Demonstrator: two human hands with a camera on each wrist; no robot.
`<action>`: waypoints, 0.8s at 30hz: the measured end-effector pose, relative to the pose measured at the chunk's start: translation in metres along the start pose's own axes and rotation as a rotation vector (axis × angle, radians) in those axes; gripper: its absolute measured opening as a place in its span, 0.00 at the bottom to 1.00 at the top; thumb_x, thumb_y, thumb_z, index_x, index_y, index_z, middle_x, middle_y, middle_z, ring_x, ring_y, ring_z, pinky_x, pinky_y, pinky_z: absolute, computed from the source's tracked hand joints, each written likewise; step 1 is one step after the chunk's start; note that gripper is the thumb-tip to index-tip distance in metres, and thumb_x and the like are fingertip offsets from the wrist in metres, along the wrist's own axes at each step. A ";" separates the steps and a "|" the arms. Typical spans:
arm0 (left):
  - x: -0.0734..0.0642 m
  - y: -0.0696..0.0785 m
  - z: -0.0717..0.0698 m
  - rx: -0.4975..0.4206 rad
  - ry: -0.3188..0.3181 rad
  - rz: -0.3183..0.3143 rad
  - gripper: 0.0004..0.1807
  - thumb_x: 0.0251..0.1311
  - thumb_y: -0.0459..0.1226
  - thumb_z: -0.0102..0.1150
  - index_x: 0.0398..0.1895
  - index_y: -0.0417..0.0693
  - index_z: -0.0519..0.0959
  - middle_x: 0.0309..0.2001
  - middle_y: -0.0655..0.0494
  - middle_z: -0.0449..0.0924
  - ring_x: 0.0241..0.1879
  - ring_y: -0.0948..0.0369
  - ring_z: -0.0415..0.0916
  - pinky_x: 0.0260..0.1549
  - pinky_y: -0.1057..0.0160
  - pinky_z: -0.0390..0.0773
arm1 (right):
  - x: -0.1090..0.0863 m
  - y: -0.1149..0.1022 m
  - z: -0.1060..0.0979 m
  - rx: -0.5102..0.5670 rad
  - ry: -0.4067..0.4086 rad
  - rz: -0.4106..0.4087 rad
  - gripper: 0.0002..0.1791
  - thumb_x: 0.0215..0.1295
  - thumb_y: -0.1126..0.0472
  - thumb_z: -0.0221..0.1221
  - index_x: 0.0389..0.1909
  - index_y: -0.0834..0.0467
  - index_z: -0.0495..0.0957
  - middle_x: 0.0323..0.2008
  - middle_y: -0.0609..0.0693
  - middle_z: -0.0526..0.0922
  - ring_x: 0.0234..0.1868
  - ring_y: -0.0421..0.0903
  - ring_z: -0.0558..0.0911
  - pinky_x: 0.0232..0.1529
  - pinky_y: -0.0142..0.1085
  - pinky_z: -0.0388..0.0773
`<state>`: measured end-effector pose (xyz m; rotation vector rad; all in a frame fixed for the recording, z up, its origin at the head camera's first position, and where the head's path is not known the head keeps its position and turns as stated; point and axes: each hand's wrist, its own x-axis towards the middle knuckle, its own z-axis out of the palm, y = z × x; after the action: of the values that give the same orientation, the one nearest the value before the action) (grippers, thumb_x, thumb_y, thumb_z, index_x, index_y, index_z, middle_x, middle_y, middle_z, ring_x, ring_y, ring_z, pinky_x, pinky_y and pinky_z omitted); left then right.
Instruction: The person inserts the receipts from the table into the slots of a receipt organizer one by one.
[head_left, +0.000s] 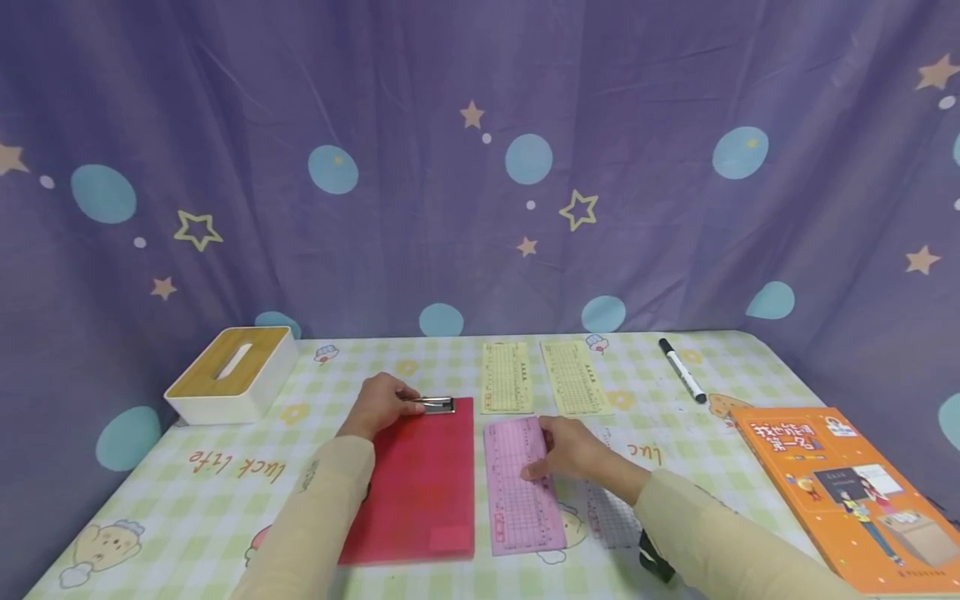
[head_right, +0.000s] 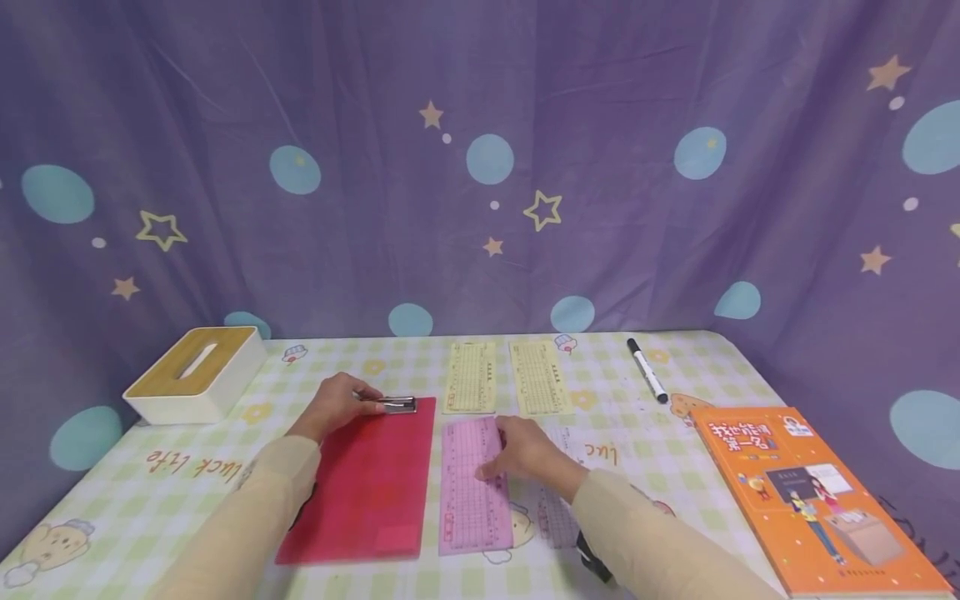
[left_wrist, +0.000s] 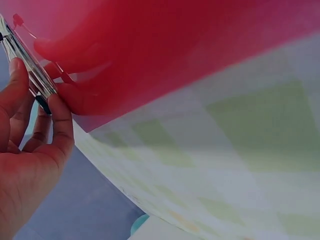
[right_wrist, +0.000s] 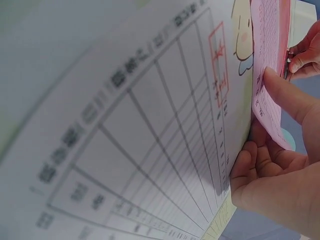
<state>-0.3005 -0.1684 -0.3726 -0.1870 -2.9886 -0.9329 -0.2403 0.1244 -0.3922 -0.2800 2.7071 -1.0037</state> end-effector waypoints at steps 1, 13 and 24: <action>0.000 0.000 -0.001 0.007 -0.004 0.001 0.14 0.55 0.33 0.75 0.42 0.33 0.88 0.41 0.43 0.88 0.47 0.48 0.81 0.53 0.50 0.77 | 0.000 0.000 0.000 -0.001 0.000 -0.001 0.23 0.49 0.58 0.79 0.44 0.57 0.79 0.33 0.46 0.81 0.34 0.43 0.77 0.44 0.40 0.78; 0.002 0.000 0.000 0.034 -0.039 -0.007 0.15 0.55 0.34 0.76 0.44 0.34 0.88 0.41 0.45 0.88 0.46 0.50 0.80 0.53 0.51 0.77 | -0.001 -0.001 -0.001 0.002 -0.008 -0.014 0.21 0.50 0.58 0.79 0.42 0.57 0.80 0.31 0.45 0.80 0.33 0.43 0.76 0.41 0.39 0.76; 0.000 0.003 0.000 0.039 -0.026 0.004 0.15 0.53 0.33 0.77 0.42 0.35 0.88 0.38 0.46 0.88 0.41 0.52 0.80 0.50 0.52 0.78 | -0.002 -0.001 -0.001 0.003 -0.016 -0.032 0.16 0.51 0.59 0.78 0.39 0.55 0.84 0.29 0.43 0.82 0.33 0.42 0.77 0.43 0.39 0.76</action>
<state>-0.3002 -0.1666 -0.3707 -0.2060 -3.0258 -0.8777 -0.2387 0.1252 -0.3905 -0.3299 2.6947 -1.0096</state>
